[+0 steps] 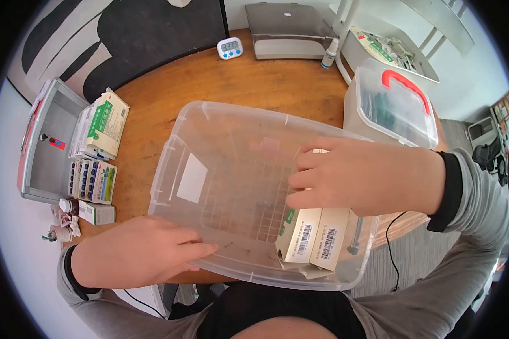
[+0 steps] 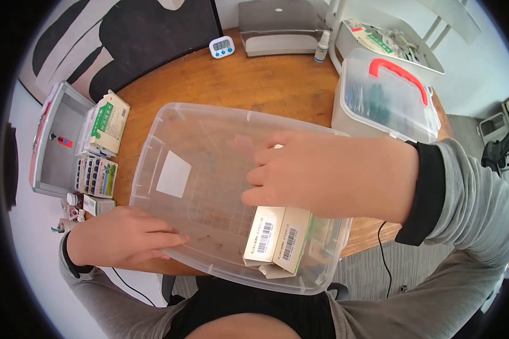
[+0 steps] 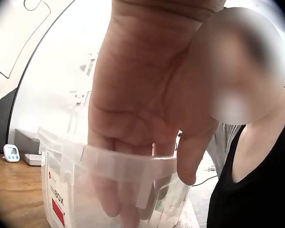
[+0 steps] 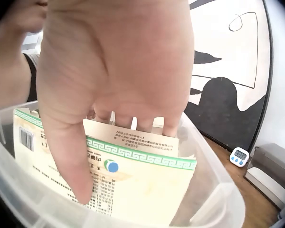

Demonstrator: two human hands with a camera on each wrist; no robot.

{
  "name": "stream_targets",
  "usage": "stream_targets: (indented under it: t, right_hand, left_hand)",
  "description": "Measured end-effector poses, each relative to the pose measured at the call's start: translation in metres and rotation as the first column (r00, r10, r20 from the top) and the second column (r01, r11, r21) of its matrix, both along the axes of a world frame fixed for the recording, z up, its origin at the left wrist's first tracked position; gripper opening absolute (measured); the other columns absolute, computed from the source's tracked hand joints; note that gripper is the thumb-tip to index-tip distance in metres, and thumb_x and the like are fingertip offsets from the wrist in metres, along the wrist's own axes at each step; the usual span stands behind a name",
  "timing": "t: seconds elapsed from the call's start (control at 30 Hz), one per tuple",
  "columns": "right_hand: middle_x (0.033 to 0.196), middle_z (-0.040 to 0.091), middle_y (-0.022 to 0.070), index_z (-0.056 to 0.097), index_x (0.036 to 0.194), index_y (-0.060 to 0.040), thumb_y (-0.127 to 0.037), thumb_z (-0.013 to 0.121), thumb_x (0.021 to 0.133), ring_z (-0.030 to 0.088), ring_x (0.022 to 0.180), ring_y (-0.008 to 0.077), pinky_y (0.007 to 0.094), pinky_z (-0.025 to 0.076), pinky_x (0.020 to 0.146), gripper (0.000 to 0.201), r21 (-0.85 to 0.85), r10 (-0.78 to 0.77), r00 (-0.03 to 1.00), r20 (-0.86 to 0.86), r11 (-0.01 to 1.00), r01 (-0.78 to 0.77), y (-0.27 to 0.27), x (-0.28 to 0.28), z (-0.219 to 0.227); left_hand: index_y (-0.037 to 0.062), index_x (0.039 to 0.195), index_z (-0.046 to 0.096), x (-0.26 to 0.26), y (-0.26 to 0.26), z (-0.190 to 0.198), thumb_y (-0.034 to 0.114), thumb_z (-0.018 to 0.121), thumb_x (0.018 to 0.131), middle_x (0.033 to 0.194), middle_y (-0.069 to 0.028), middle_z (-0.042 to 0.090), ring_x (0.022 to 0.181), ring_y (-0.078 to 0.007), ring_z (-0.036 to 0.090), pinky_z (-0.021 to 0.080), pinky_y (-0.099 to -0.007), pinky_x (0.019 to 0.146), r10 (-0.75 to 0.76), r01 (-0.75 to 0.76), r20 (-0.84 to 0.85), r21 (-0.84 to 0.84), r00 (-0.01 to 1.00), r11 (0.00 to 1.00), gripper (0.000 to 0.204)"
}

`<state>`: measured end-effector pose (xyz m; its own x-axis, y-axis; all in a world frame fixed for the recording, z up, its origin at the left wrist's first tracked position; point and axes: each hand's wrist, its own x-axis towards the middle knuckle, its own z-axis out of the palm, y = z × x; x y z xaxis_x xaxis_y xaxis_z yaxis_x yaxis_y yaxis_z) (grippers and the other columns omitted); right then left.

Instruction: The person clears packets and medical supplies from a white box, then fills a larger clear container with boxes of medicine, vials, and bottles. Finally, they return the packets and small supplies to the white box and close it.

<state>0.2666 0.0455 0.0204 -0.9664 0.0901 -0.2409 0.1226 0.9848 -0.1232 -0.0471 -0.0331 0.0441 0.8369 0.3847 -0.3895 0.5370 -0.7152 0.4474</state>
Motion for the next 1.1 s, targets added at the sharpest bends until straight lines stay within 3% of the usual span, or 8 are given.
stream_targets:
  t: [0.27, 0.37, 0.43, 0.53, 0.67, 0.77, 0.83, 1.1]
  right_hand:
    - [0.106, 0.059, 0.0013, 0.058, 0.117, -0.0123, -0.006, 0.071, 0.079, 0.055, 0.113, 0.0218, 0.0371, 0.04, 0.107, 0.04, 0.14, 0.013, 0.997, -0.069, 0.99, -0.003, -0.009, 0.013, -0.03]
    - [0.108, 0.058, 0.0042, 0.058, 0.118, -0.011, -0.012, 0.076, 0.074, 0.052, 0.117, 0.024, 0.0378, 0.038, 0.109, 0.047, -0.006, -0.039, 0.999, -0.033, 0.999, 0.039, -0.008, 0.01, -0.022]
    - [0.129, 0.053, 0.0141, 0.049, 0.141, -0.0114, -0.014, 0.075, 0.071, 0.047, 0.129, 0.0304, 0.0441, 0.029, 0.12, 0.074, -0.203, -0.107, 0.967, 0.232, 0.967, 0.156, -0.011, 0.006, -0.007]
    - [0.13, 0.053, 0.0155, 0.047, 0.143, -0.0103, -0.02, 0.073, 0.074, 0.048, 0.129, 0.0304, 0.0468, 0.03, 0.118, 0.075, -0.221, -0.131, 0.982, 0.138, 0.962, 0.16, -0.03, 0.008, -0.01]
    - [0.13, 0.054, 0.0136, 0.047, 0.143, -0.0094, -0.025, 0.072, 0.079, 0.05, 0.128, 0.0291, 0.051, 0.032, 0.116, 0.07, -0.283, -0.054, 0.977, 0.205, 0.952, 0.112, -0.061, -0.015, -0.011]
    - [0.13, 0.054, 0.0107, 0.048, 0.14, -0.0097, -0.025, 0.07, 0.083, 0.052, 0.127, 0.0266, 0.053, 0.034, 0.115, 0.062, -0.231, -0.057, 0.998, 0.001, 0.971, 0.056, -0.08, -0.02, -0.019]
    - [0.125, 0.057, 0.0075, 0.051, 0.134, -0.0107, -0.022, 0.068, 0.086, 0.053, 0.125, 0.0245, 0.0531, 0.033, 0.116, 0.051, -0.202, -0.024, 0.979, 0.201, 0.977, 0.065, -0.075, -0.018, -0.013]
    - [0.117, 0.06, 0.0049, 0.053, 0.128, -0.0148, -0.022, 0.069, 0.085, 0.055, 0.121, 0.025, 0.0519, 0.031, 0.117, 0.047, -0.225, -0.013, 0.989, 0.144, 0.973, 0.046, -0.073, -0.005, -0.02]
  left_hand:
    - [0.0066, 0.125, 0.064, -0.001, -0.002, 0.0, 0.023, 0.071, 0.091, 0.107, -0.0092, 0.068, 0.091, -0.0259, 0.068, 0.055, -0.035, 0.077, 0.024, -0.023, -0.036, 0.033, 0.999, 0.999, 0.038]
    - [0.0068, 0.125, 0.065, -0.003, -0.006, -0.001, 0.023, 0.071, 0.091, 0.109, -0.0087, 0.068, 0.094, -0.0254, 0.068, 0.053, -0.0353, 0.079, 0.039, -0.037, -0.031, 0.046, 0.999, 0.998, 0.038]
    - [0.0072, 0.125, 0.065, -0.003, -0.008, -0.001, 0.023, 0.071, 0.091, 0.11, -0.0081, 0.068, 0.095, -0.0251, 0.067, 0.052, -0.0354, 0.08, 0.05, -0.049, -0.028, 0.049, 0.998, 0.998, 0.038]
    - [0.0088, 0.127, 0.065, -0.003, -0.009, -0.003, 0.023, 0.071, 0.091, 0.111, -0.0062, 0.068, 0.098, -0.0239, 0.065, 0.05, -0.0352, 0.082, 0.071, -0.072, 0.08, 0.01, 0.994, 0.997, 0.04]
    - [0.011, 0.129, 0.065, -0.004, -0.008, -0.007, 0.024, 0.071, 0.091, 0.11, -0.0051, 0.068, 0.099, -0.0231, 0.064, 0.048, -0.0357, 0.082, 0.076, -0.075, 0.118, -0.016, 0.99, 0.997, 0.041]
    - [0.0096, 0.125, 0.066, -0.002, -0.009, -0.004, 0.024, 0.069, 0.092, 0.107, -0.0052, 0.067, 0.097, -0.0229, 0.065, 0.049, -0.0356, 0.083, 0.08, -0.079, 0.119, -0.019, 0.99, 0.997, 0.036]
    - [0.0078, 0.121, 0.066, -0.002, -0.009, -0.003, 0.023, 0.067, 0.094, 0.104, -0.0054, 0.066, 0.095, -0.0228, 0.065, 0.05, -0.0354, 0.084, 0.078, -0.078, 0.124, -0.011, 0.989, 0.997, 0.031]
    - [0.0076, 0.122, 0.066, -0.004, -0.013, -0.006, 0.022, 0.066, 0.095, 0.102, -0.0074, 0.065, 0.094, -0.025, 0.064, 0.05, -0.0357, 0.083, 0.099, -0.102, 0.153, 0.009, 0.983, 0.995, 0.031]
